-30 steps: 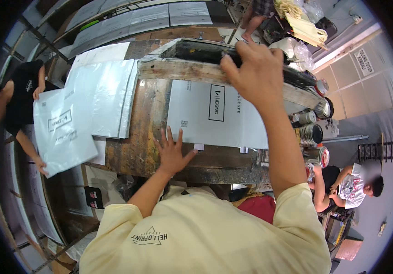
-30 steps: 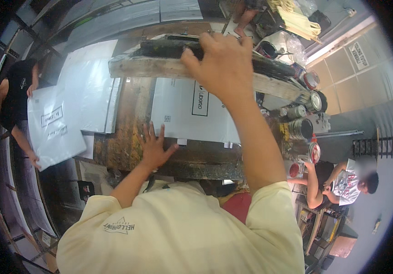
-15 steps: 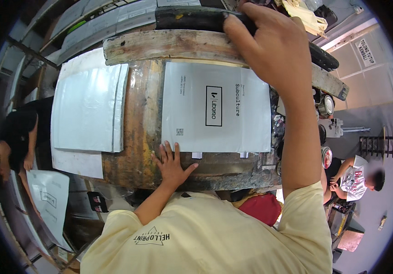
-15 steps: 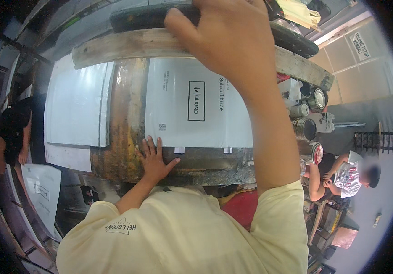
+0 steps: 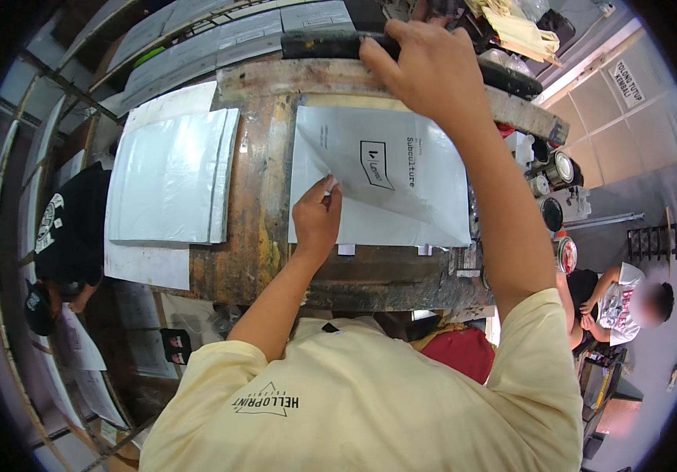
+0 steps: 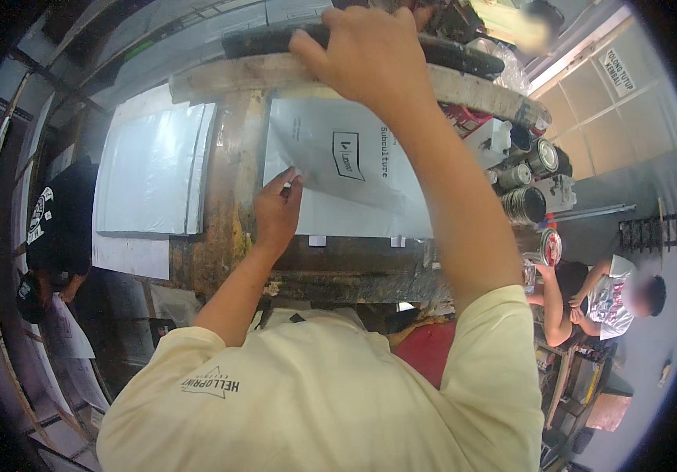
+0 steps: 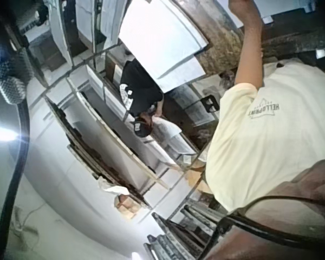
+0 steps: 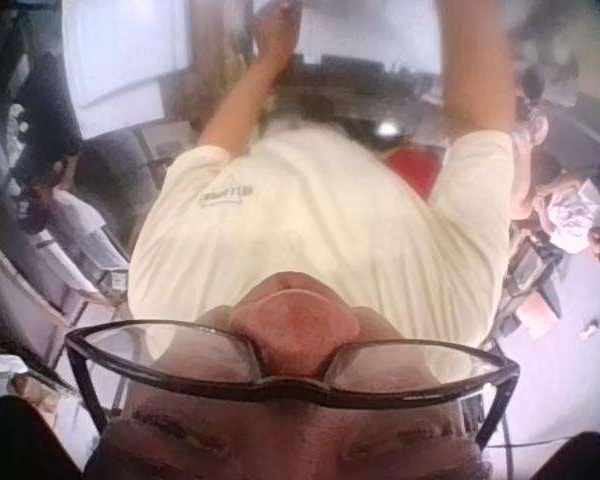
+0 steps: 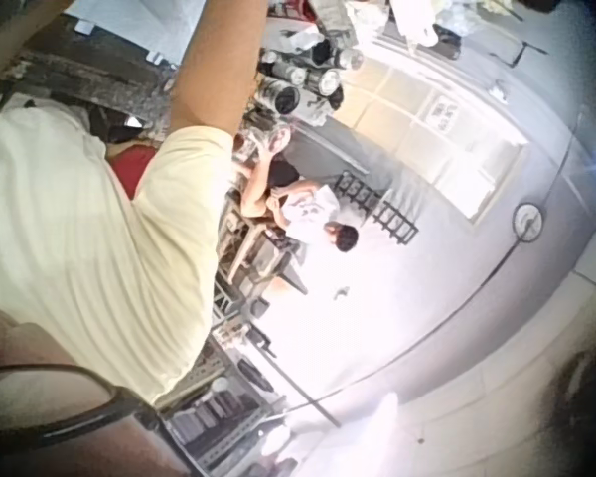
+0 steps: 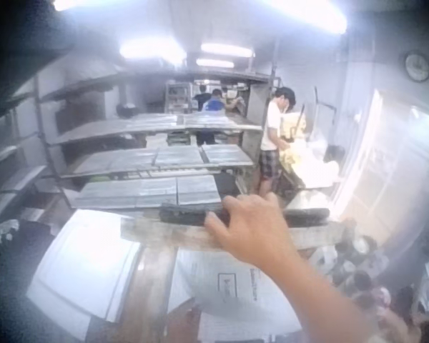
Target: The person performs screen printing on white plastic bags by placing each bag on the printing base, lowering the screen frame, and using a squeegee to apply ink to the bag surface.
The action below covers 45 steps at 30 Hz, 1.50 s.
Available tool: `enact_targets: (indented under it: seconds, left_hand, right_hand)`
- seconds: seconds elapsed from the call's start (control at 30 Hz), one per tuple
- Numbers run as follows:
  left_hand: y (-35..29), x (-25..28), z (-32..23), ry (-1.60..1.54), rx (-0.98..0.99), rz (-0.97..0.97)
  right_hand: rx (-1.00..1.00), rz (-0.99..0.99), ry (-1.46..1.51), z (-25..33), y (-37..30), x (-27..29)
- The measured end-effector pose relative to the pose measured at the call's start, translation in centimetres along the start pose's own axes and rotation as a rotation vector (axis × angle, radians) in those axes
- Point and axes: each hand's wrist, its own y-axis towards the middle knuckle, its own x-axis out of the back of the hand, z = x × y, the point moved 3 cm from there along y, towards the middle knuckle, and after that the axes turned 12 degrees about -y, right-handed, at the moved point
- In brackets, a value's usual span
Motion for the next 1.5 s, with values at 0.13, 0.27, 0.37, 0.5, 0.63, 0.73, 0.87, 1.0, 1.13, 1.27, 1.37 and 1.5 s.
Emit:
enact_targets:
  seconds: [0.13,0.27,0.37,0.5,0.63,0.73,0.87,1.0,1.13,1.27,1.37,1.5]
  left_hand:
    - [-1.4,1.8,5.8,-0.09,-0.142,-0.206]
    - [-1.6,8.0,5.7,-0.185,0.08,-0.312]
    - [0.4,14.9,10.2,-0.224,0.137,-0.361]
    - [3.4,27.2,14.2,-0.14,0.286,-0.291]
    - [7.9,37.0,17.0,0.078,0.213,-0.345]
    - [11.6,43.9,19.0,0.251,0.235,-0.352]
    - [16.0,52.0,19.3,0.792,0.234,-0.494]
    - [18.9,41.1,10.3,0.809,-0.328,-0.619]
    - [7.6,17.4,-3.8,-0.451,-0.034,0.158]
    - [-2.3,11.5,-8.0,-1.312,0.233,0.13]
    - [-7.7,11.3,-2.0,-1.324,0.688,-0.185]
    - [-9.7,9.5,11.2,-1.105,0.945,-0.058]
  right_hand:
    - [0.01,-0.096,0.076,0.1,-0.2,-0.4]
    - [0.005,-0.1,0.088,-0.2,0.9,-0.3]
    - [-0.023,-0.051,0.087,-0.7,1.7,-0.1]
    - [-0.021,-0.046,0.139,-0.5,3.2,0.4]
    - [-0.04,0.005,0.166,-0.5,4.0,0.6]
    - [-0.056,0.039,0.079,-0.4,4.1,0.5]
    - [-0.036,0.05,0.103,-1.1,3.7,0.1]
    - [-0.049,-0.037,0.095,-0.5,3.4,0.9]
    - [-0.065,0.047,0.088,0.4,1.1,0.8]
    - [0.048,0.279,0.02,3.4,-8.1,-0.8]
    - [0.244,0.67,0.115,6.2,-16.4,-3.5]
    - [0.088,0.697,0.3,8.9,-27.2,-9.6]
